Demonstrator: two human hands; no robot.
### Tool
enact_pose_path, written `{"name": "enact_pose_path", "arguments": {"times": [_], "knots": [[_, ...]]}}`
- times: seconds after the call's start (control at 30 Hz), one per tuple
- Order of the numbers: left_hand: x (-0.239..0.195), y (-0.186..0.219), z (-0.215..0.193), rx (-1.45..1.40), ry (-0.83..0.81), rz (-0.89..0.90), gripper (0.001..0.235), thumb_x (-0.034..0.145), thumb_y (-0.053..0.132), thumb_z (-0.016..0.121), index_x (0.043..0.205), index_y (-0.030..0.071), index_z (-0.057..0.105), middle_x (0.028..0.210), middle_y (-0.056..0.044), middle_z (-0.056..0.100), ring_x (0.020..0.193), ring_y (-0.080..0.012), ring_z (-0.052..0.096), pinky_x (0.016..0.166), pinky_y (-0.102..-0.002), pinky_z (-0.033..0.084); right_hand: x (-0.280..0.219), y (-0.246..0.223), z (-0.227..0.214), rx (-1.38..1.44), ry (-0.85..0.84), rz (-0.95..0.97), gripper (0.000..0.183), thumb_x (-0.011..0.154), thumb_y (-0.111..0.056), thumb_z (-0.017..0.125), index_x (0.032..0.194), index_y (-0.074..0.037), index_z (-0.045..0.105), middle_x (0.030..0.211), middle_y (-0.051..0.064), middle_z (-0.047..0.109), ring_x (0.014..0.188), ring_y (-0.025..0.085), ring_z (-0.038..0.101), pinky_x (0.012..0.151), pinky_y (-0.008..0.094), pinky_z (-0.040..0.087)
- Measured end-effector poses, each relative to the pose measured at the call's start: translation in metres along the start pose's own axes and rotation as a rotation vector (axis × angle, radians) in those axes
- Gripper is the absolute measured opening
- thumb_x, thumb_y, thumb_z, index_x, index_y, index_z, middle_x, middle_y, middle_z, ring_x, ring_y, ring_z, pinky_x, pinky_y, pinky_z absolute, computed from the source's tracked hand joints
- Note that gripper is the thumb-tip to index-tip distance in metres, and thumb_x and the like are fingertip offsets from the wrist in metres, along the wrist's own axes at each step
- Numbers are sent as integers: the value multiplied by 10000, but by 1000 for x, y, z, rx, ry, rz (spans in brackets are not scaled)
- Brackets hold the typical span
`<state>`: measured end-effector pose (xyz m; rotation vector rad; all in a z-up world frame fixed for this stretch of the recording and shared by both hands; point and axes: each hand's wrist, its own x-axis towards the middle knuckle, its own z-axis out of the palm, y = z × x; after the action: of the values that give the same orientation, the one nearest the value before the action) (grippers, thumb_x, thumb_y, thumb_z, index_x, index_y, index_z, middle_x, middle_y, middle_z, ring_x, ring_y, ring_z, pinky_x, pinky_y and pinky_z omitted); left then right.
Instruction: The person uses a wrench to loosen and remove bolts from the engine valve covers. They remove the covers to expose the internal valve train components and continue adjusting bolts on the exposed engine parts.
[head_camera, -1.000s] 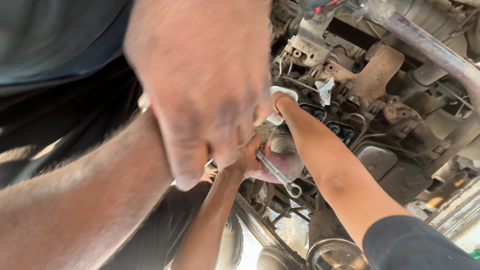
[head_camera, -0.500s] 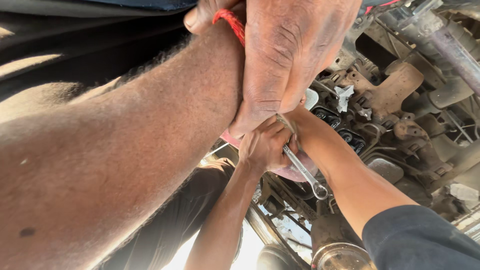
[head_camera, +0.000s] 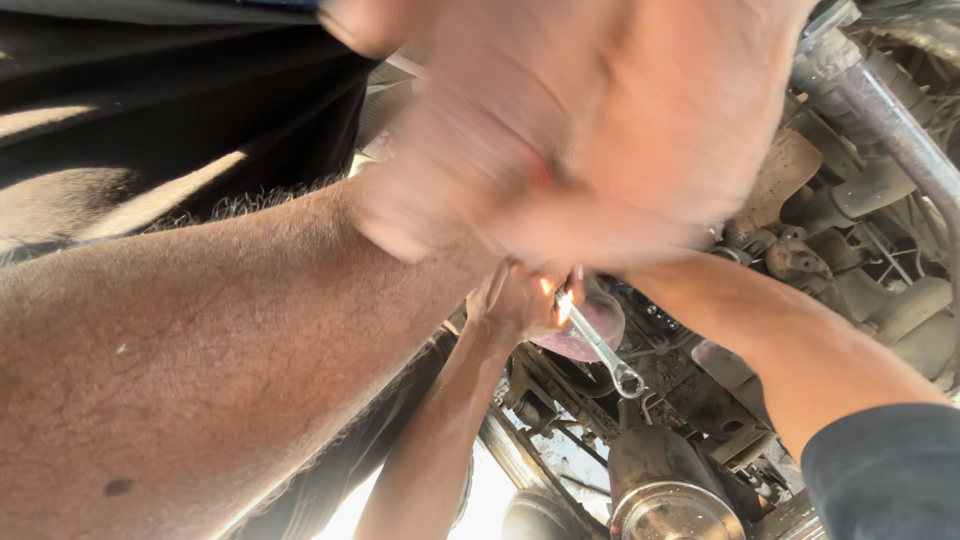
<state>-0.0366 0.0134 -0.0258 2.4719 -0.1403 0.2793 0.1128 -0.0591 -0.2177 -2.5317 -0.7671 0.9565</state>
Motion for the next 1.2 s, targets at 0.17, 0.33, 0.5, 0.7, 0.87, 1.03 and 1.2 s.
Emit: {"name": "enact_pose_path", "arguments": {"times": [0.17, 0.33, 0.5, 0.7, 0.87, 1.03, 1.2], "knots": [[11, 6, -11, 52, -14, 19, 203, 905, 189, 673, 741, 81, 620, 775, -94, 644, 721, -295, 670, 676, -413, 552, 11, 1, 0, 2, -22, -47, 485, 951, -413, 538, 1299, -110, 685, 1368, 174, 646, 1283, 334, 586, 1052, 430, 459], [11, 9, -14, 114, 24, 78, 218, 903, 198, 671, 727, 100, 589, 743, -49, 594, 734, -256, 661, 654, -392, 539, 30, 4, 17, -4, -83, -85, 484, 954, -418, 529, 1307, -123, 681, 1380, 166, 638, 1301, 328, 571, 1065, 427, 446], [14, 9, -13, 84, 5, 43, 267, 903, 176, 695, 683, 88, 574, 709, -63, 580, 617, -263, 610, 592, -399, 518, 39, 23, 44, -62, -91, -76, 484, 958, -422, 519, 1314, -136, 677, 1392, 157, 630, 1319, 322, 557, 1078, 423, 433], [11, 1, -5, 25, 37, 35, 262, 928, 143, 694, 708, 74, 571, 741, -88, 586, 625, -292, 609, 587, -407, 509, 26, 42, 62, -77, -6, -203, 484, 962, -428, 507, 1323, -151, 671, 1407, 147, 620, 1341, 314, 539, 1094, 418, 418], [16, 8, -11, 51, 36, 18, 265, 938, 157, 700, 709, 82, 590, 732, -71, 592, 621, -279, 606, 587, -405, 501, -8, 28, 21, -3, 107, -453, 484, 905, -406, 556, 1263, -113, 698, 1335, 197, 637, 1275, 369, 549, 1026, 464, 415], [24, 17, -26, 172, 82, 66, 273, 902, 195, 695, 666, 114, 584, 685, -37, 572, 640, -262, 616, 600, -425, 485, -23, 15, -12, -145, 23, -221, 332, 973, -341, 524, 1082, -124, 750, 1122, 163, 749, 1062, 349, 710, 871, 474, 556], [28, 18, -22, 161, 13, 13, 287, 902, 204, 704, 656, 110, 591, 692, -51, 597, 625, -272, 608, 563, -425, 475, -37, 22, 3, -93, 211, 43, 259, 992, -233, 545, 1093, -37, 682, 980, 209, 755, 888, 388, 739, 744, 499, 580]]}}
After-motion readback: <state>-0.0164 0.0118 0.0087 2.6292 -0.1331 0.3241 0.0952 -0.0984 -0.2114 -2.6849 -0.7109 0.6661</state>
